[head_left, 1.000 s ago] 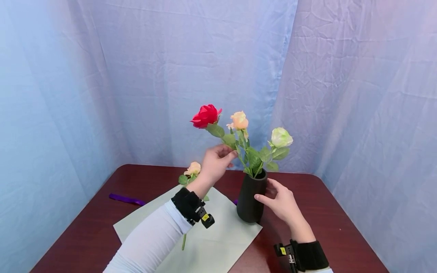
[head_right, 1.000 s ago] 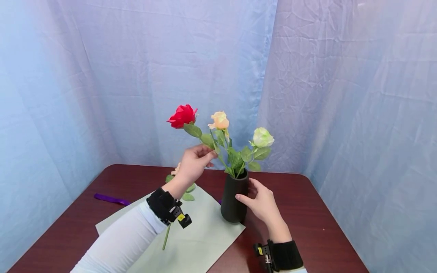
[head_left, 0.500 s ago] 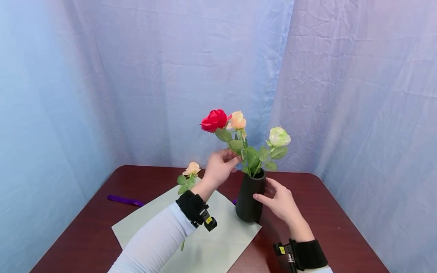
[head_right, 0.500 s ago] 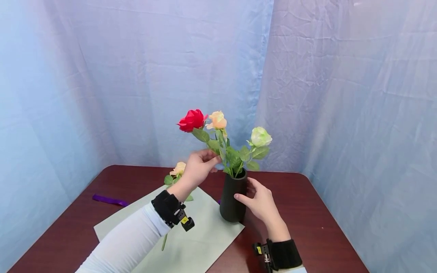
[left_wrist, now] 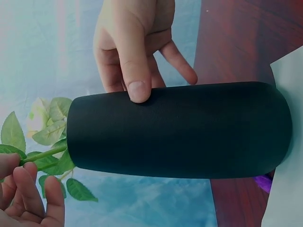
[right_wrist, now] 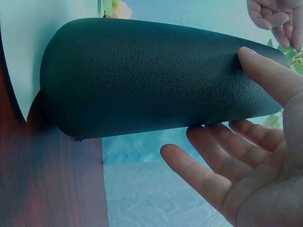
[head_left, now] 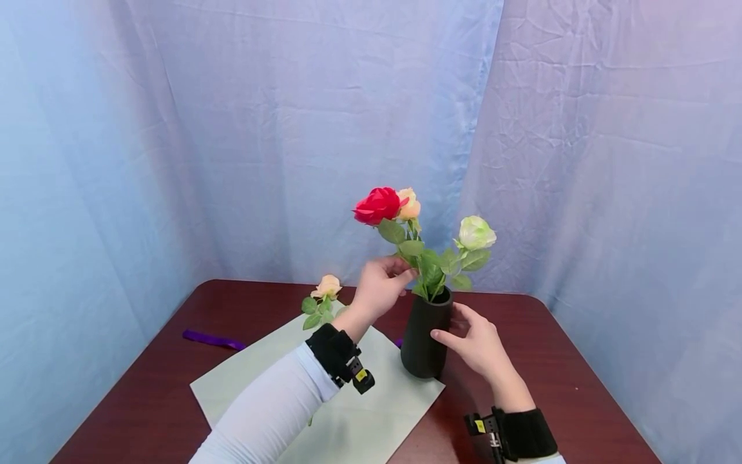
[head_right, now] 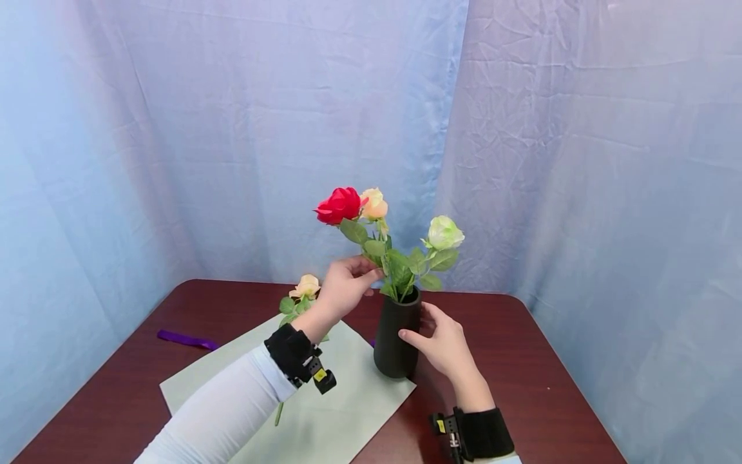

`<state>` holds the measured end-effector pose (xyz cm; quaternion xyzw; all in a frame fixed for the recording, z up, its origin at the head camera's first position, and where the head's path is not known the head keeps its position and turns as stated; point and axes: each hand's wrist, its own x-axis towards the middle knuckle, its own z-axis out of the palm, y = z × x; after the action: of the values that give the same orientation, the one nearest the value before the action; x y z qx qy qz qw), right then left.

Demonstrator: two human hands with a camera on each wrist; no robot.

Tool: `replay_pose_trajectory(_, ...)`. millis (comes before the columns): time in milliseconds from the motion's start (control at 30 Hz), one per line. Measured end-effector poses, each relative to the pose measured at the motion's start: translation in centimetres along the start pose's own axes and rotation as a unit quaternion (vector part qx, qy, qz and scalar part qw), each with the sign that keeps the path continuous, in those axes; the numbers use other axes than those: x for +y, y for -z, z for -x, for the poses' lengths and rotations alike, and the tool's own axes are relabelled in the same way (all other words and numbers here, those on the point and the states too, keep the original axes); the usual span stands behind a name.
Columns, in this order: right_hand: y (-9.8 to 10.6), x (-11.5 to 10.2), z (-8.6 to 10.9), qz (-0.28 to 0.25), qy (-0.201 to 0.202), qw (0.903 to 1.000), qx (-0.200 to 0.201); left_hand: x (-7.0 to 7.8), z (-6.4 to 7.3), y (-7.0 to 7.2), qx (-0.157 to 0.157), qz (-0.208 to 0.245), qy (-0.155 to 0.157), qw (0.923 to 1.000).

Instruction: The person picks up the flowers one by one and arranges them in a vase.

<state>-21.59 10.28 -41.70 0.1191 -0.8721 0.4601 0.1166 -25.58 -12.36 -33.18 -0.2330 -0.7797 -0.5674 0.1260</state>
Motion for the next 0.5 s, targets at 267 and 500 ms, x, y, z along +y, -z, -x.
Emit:
replay_pose_trajectory(267,0.1,0.1,0.0,0.0,0.002,1.0,0.0,-0.3,0.4,-0.7,-0.017,-0.041,0.018,0.9988)
replay_pose_trajectory(500,0.2,0.0,-0.1,0.003,0.005,1.0,-0.002,-0.7,0.5,-1.2,-0.018,-0.067,0.029,0.9972)
